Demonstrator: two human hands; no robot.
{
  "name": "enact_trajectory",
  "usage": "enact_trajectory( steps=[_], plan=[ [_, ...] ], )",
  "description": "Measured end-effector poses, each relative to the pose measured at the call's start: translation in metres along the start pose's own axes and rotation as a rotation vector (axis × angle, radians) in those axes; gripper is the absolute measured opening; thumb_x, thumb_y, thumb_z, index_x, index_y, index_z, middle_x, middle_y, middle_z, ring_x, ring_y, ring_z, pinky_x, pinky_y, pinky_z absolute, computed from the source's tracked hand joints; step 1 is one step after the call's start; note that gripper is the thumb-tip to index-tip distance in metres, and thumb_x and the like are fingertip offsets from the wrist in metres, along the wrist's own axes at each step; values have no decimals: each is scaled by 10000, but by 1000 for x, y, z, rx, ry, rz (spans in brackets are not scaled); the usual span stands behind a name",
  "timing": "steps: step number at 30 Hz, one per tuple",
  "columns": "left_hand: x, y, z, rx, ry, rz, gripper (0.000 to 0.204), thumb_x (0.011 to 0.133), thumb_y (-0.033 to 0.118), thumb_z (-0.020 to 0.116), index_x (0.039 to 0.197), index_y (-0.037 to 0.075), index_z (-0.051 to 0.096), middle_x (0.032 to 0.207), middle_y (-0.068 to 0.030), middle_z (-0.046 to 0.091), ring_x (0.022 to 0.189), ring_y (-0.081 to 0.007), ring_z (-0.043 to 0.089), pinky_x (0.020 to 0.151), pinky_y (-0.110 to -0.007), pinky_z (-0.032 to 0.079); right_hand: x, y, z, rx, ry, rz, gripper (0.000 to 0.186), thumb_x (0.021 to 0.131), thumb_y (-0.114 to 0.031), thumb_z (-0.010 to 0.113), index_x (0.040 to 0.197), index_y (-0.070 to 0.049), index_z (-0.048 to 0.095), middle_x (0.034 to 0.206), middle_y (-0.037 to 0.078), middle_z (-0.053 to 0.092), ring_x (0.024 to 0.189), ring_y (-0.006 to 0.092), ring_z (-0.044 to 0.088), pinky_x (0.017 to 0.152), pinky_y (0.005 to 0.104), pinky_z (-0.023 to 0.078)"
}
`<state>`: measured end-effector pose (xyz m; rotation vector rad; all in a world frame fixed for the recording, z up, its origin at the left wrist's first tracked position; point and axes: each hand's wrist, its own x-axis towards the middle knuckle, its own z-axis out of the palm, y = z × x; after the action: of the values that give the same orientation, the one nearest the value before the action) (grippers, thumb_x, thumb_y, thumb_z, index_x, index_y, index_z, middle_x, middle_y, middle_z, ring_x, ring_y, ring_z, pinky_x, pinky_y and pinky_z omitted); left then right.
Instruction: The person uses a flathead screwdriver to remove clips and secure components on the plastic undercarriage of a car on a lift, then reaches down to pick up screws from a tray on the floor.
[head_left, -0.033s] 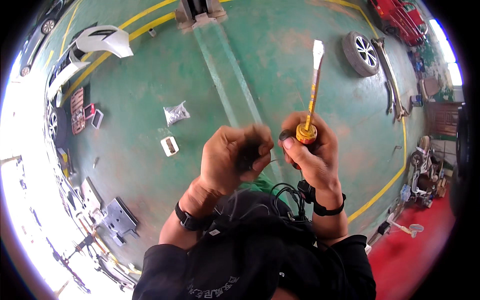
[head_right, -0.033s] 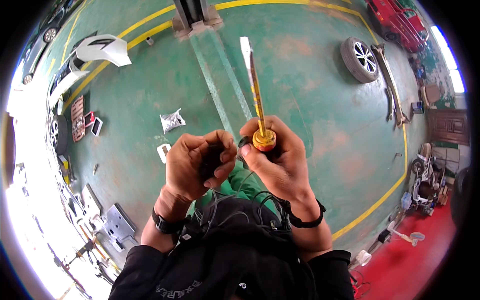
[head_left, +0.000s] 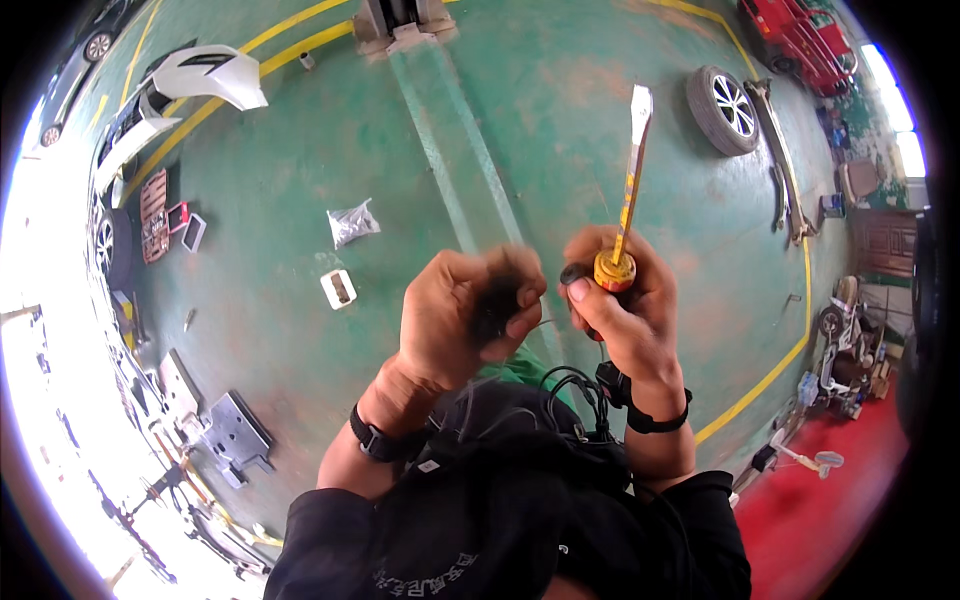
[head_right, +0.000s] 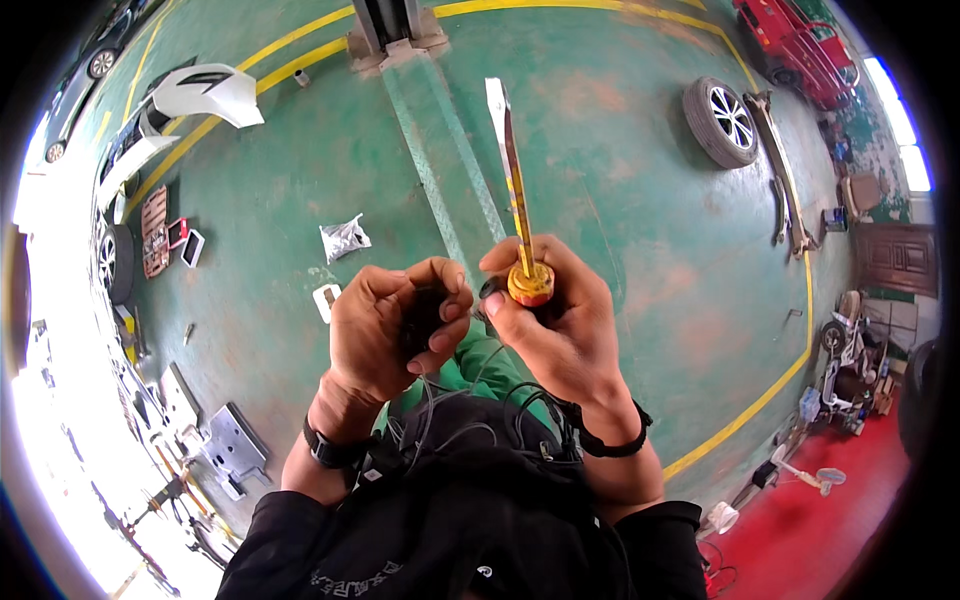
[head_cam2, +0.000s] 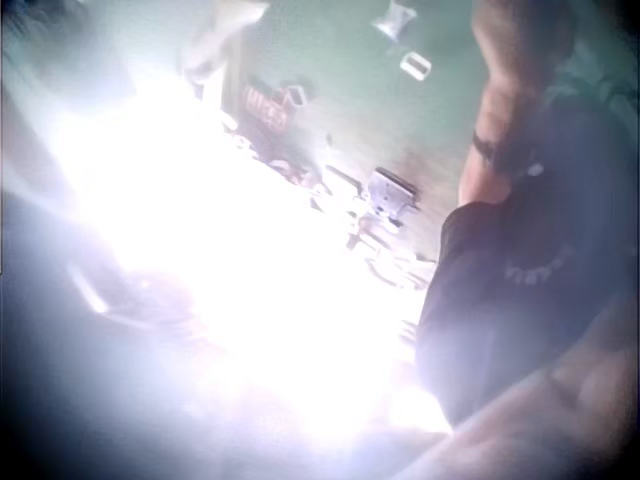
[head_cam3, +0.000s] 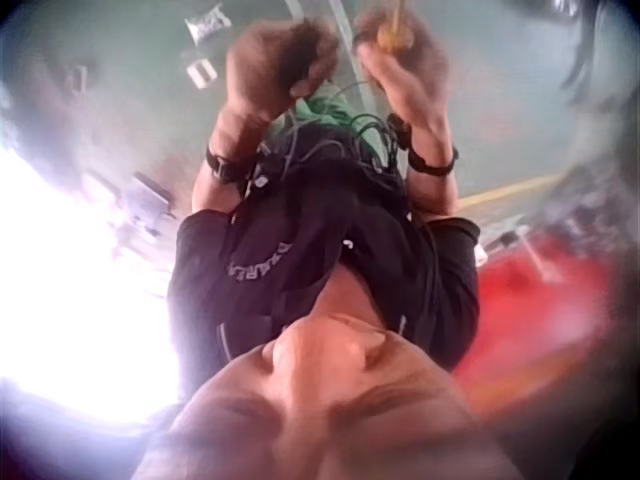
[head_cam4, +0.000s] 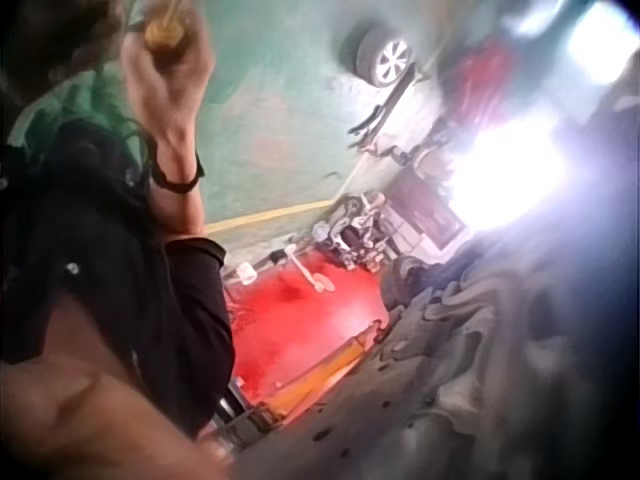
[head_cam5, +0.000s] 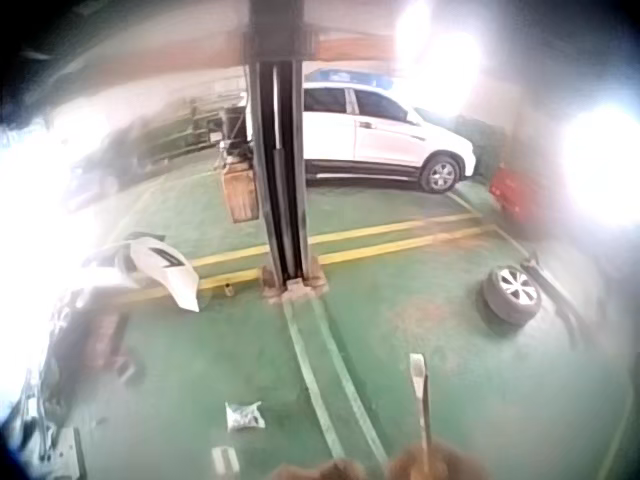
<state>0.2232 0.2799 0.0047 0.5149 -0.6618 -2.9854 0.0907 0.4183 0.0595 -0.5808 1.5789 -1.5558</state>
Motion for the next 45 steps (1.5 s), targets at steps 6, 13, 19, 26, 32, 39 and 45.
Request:
enact_trajectory(
  steps=[6, 13, 19, 26, 32, 39, 45],
  plan=[
    [-24, -1, 2, -489, 174, 85, 371, 894, 224, 428, 1080, -53, 591, 986, -143, 597, 916, -291, 586, 791, -350, 500, -22, 24, 22, 13, -58, -83, 192, 836, 66, 641, 1001, 2, 568, 836, -21, 516, 665, 37, 428, 579, 201, 356],
    [-33, -9, -5, -661, -8, 166, 371, 863, 213, 506, 1103, -54, 600, 1117, -116, 534, 1208, -283, 447, 1048, -399, 364, -30, 36, 47, -345, -30, -216, 182, 821, -6, 713, 947, -27, 584, 797, -9, 588, 656, 32, 480, 588, 201, 421],
    [-35, -8, -15, -703, -97, 194, 386, 821, 212, 575, 1121, -30, 556, 1296, -120, 514, 1352, -284, 355, 1149, -406, 258, -29, 32, 70, -617, 95, -276, 196, 769, -24, 733, 928, -39, 619, 724, 23, 594, 579, 62, 496, 548, 215, 433],
    [-43, -12, -20, -683, -57, 209, 518, 833, 181, 555, 1294, -53, 526, 1448, -172, 482, 1441, -293, 300, 1205, -449, 207, -18, 34, 83, -752, 189, -337, 256, 766, -8, 726, 1008, -33, 643, 824, 61, 655, 618, 90, 601, 579, 239, 496],
    [-45, -13, -15, -716, -15, 265, 442, 820, 142, 546, 1212, -52, 603, 1408, -183, 521, 1430, -302, 322, 1196, -462, 232, -9, 34, 83, -838, 123, -398, 239, 751, -2, 715, 977, -37, 644, 819, 86, 663, 640, 163, 663, 582, 280, 529],
    [-44, -24, -21, -645, 48, 269, 369, 858, 141, 557, 1178, -39, 602, 1318, -170, 578, 1331, -311, 445, 1139, -470, 340, -12, 27, 76, -811, 96, -419, 194, 774, -89, 736, 949, -65, 656, 792, 82, 652, 617, 174, 641, 574, 293, 515],
    [-40, -26, -24, -482, 276, 132, 253, 1012, 255, 522, 1030, 16, 602, 848, -62, 615, 650, -108, 513, 478, -203, 405, -18, 30, 76, -221, 60, -158, 194, 856, -70, 698, 1030, -7, 638, 806, 76, 687, 693, 116, 694, 622, 242, 548]
  ],
)
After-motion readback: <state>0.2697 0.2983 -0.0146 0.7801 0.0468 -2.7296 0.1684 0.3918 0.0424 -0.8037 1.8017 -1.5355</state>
